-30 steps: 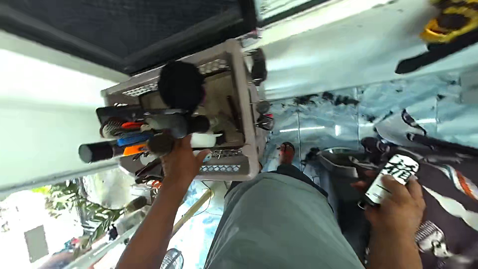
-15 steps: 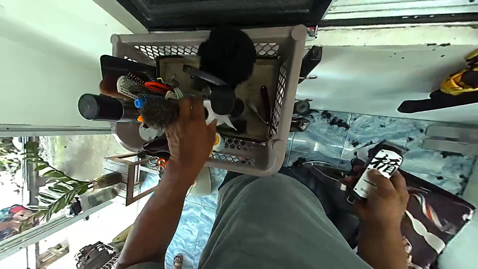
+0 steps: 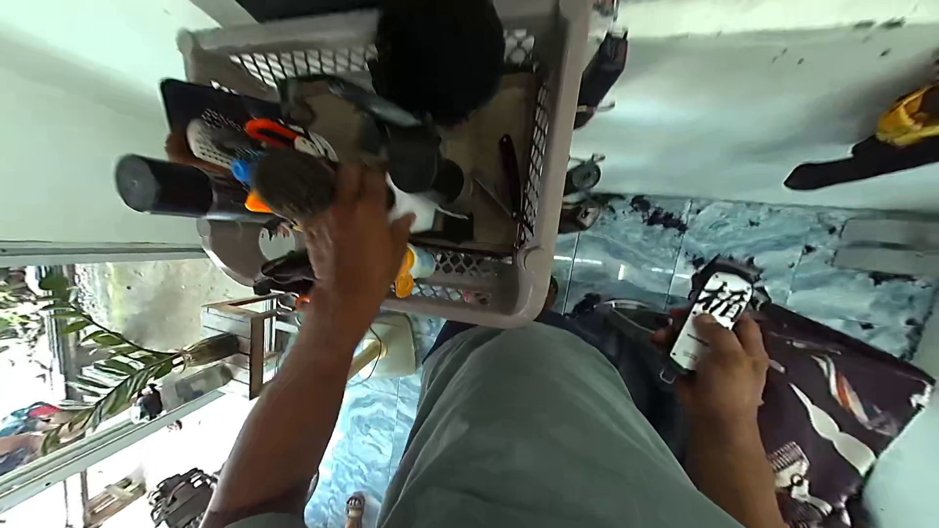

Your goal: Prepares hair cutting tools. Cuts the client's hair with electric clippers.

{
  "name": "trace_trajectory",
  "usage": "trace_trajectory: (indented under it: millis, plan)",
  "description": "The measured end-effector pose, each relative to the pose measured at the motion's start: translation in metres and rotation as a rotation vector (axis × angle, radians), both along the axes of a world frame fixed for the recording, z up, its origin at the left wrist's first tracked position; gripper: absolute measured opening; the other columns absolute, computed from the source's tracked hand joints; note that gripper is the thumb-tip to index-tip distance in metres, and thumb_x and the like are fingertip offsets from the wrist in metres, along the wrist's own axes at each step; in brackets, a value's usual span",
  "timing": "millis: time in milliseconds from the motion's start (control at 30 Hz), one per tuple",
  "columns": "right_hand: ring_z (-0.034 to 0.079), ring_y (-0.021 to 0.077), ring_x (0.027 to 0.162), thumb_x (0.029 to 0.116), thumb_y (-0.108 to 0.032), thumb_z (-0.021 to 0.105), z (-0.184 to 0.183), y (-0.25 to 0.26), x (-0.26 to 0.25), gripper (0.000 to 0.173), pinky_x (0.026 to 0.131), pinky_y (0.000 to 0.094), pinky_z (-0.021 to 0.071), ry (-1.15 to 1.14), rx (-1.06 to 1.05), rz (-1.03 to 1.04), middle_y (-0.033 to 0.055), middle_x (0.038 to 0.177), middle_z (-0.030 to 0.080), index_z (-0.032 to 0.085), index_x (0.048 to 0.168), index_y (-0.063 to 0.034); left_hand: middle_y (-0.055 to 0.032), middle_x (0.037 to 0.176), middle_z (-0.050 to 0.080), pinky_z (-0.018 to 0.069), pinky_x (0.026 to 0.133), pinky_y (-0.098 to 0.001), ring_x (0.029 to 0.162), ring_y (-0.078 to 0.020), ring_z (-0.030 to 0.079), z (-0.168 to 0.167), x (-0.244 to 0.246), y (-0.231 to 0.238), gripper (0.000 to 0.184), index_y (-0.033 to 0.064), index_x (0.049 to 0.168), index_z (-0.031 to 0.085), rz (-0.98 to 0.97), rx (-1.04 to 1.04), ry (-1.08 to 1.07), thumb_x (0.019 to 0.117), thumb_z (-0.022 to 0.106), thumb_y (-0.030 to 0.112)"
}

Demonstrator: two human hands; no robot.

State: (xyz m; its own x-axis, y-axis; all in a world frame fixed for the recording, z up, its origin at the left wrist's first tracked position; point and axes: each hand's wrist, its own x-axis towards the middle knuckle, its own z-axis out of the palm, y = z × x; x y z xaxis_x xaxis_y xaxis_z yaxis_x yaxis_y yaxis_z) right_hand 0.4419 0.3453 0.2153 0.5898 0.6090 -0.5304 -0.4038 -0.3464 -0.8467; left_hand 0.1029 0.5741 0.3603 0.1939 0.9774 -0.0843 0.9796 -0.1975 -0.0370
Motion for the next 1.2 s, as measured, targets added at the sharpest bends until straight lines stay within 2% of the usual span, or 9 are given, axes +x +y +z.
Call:
trace_trajectory:
  millis: [100,333,467,567,700,833,967,1100,1200]
  plan:
    - [0.07,0.0193,0.064,0.1033,-0.015,0.045,0.005,0.004,-0.002,0.046,0.056,0.0372,0.0631,-0.029,-0.031,-0.016,0.0073,0.099,0.07,0.033,0.146,-0.005,-0.0237,0.129,0.062,0.0508,0.087,-0.0683,0.112,-0.0475,0.063,-0.014,0.001,-0.004,0.04,0.0047,0.121,0.068,-0.074,0.049,-0.011,0.0932,0.075,0.033]
    - [0.068,0.0144,0.061,0.1034,-0.013,0.041,0.033,0.028,-0.014,0.041,0.054,0.0347,0.062,-0.125,-0.083,0.048,0.0012,0.093,0.069,0.034,0.143,-0.0064,-0.0148,0.129,0.066,0.0583,0.082,-0.0551,0.105,-0.0352,0.07,-0.042,-0.004,-0.013,0.05,0.0132,0.132,0.068,-0.162,0.154,-0.101,0.0897,0.077,0.038]
    - [0.068,0.0112,0.058,0.1065,-0.014,0.039,0.057,0.056,-0.032,0.025,0.055,0.0308,0.0621,-0.235,-0.033,0.136,-0.0025,0.091,0.072,0.043,0.13,-0.0056,-0.0206,0.147,0.057,0.0479,0.101,-0.062,0.13,-0.0419,0.058,-0.046,-0.009,-0.026,0.069,0.0079,0.144,0.059,-0.204,0.066,-0.056,0.0917,0.068,0.052]
    - [0.072,0.0122,0.069,0.1042,-0.01,0.042,0.082,0.086,-0.045,0.026,0.063,0.0325,0.0645,-0.338,0.065,0.283,-0.0036,0.098,0.074,0.046,0.13,-0.007,-0.022,0.146,0.057,0.0357,0.109,-0.0722,0.136,-0.0456,0.053,-0.036,-0.019,-0.039,0.076,0.0046,0.14,0.062,-0.269,0.06,-0.161,0.0891,0.066,0.061]
    - [0.073,0.0161,0.074,0.0994,-0.016,0.054,0.117,0.135,-0.074,0.037,0.062,0.0342,0.0641,-0.346,0.205,0.493,-0.0015,0.113,0.074,0.045,0.135,-0.0136,-0.0183,0.142,0.062,0.0406,0.108,-0.0652,0.132,-0.0412,0.058,-0.037,-0.022,-0.062,0.077,0.0078,0.131,0.07,-0.327,0.015,-0.249,0.0859,0.062,0.07]
    - [0.074,0.0195,0.078,0.0968,-0.035,0.07,0.132,0.169,-0.11,0.044,0.064,0.0345,0.0647,-0.125,0.35,0.665,0.0031,0.132,0.069,0.056,0.138,-0.0276,-0.0133,0.143,0.063,0.0415,0.112,-0.0547,0.134,-0.0342,0.057,-0.043,-0.017,-0.074,0.072,0.0086,0.132,0.07,-0.352,-0.066,-0.303,0.0896,0.059,0.066]
    - [0.075,0.0208,0.081,0.098,-0.036,0.068,0.129,0.18,-0.129,0.041,0.067,0.034,0.0652,0.027,0.498,0.839,0.0064,0.128,0.07,0.061,0.137,-0.0252,-0.0097,0.144,0.063,0.0473,0.107,-0.0478,0.133,-0.0291,0.059,-0.04,-0.015,-0.071,0.058,0.0127,0.134,0.07,-0.336,-0.152,-0.291,0.0916,0.062,0.051]
    - [0.074,0.0233,0.077,0.0963,-0.037,0.07,0.123,0.174,-0.129,0.045,0.064,0.0345,0.0642,0.026,0.493,0.87,0.0118,0.134,0.066,0.059,0.138,-0.0228,-0.0108,0.144,0.062,0.043,0.11,-0.0551,0.135,-0.0342,0.056,-0.039,-0.016,-0.074,0.049,0.0176,0.133,0.07,-0.341,-0.092,-0.354,0.0945,0.061,0.047]
    - [0.073,0.023,0.075,0.0961,-0.038,0.071,0.122,0.161,-0.122,0.045,0.062,0.035,0.0634,0.001,0.466,0.832,0.0117,0.127,0.069,0.058,0.137,-0.024,-0.0107,0.145,0.061,0.0397,0.115,-0.0563,0.139,-0.0357,0.052,-0.023,-0.038,-0.084,0.037,0.0167,0.132,0.068,-0.446,0.006,-0.714,0.1047,0.055,0.038]
